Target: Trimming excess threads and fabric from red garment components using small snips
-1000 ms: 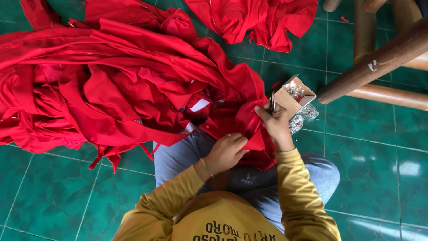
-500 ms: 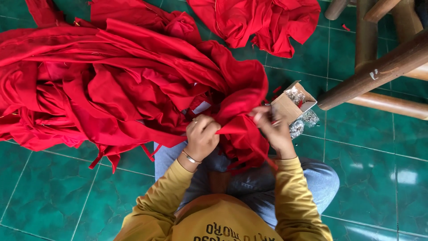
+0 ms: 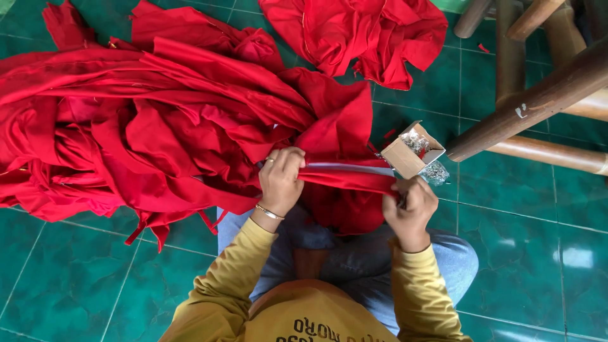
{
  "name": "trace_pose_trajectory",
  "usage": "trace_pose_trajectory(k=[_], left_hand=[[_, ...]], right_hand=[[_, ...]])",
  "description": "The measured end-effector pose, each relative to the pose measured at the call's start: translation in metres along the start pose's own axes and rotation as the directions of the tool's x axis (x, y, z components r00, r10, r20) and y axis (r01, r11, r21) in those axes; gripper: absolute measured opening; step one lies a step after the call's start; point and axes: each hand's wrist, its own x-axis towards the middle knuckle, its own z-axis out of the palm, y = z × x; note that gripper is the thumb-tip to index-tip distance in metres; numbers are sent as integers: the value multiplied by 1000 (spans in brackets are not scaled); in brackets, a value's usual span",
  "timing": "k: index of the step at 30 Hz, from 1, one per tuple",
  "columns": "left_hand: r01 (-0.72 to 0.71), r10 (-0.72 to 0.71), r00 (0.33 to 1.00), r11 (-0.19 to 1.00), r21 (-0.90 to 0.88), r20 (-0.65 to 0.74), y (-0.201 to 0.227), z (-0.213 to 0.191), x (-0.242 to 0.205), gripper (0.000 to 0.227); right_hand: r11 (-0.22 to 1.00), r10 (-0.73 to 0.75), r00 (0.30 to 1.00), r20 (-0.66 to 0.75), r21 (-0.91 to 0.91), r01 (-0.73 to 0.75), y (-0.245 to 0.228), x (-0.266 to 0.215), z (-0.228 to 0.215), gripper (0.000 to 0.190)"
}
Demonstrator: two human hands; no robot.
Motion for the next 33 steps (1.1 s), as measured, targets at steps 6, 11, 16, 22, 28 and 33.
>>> trace_pose_trajectory(k=[6, 11, 16, 22, 28, 33], left_hand=[[66, -17, 950, 987, -147, 311, 11, 1, -15, 50], [243, -22, 816, 920, -308, 578, 30, 12, -54, 59], [423, -233, 841, 847, -323, 489, 63, 30, -88, 49], [309, -178, 939, 811, -497, 293, 64, 17, -63, 21], [239, -97, 922, 904, -354, 375, 46, 63, -112, 13], [632, -424, 749, 686, -359, 508, 35, 50, -92, 21]], right_hand=[[994, 39, 980, -196, -90, -58, -2, -11, -8, 25], [979, 200, 943, -266, 81, -185, -24, 6, -6, 28], [907, 346, 917, -199, 322, -272, -28, 9, -7, 29], [895, 398, 906, -146, 278, -348, -50, 25, -7, 20], [911, 372, 913, -170, 254, -324, -58, 61, -1, 18], [966, 258, 954, -156, 60, -251, -10, 88, 5, 32]])
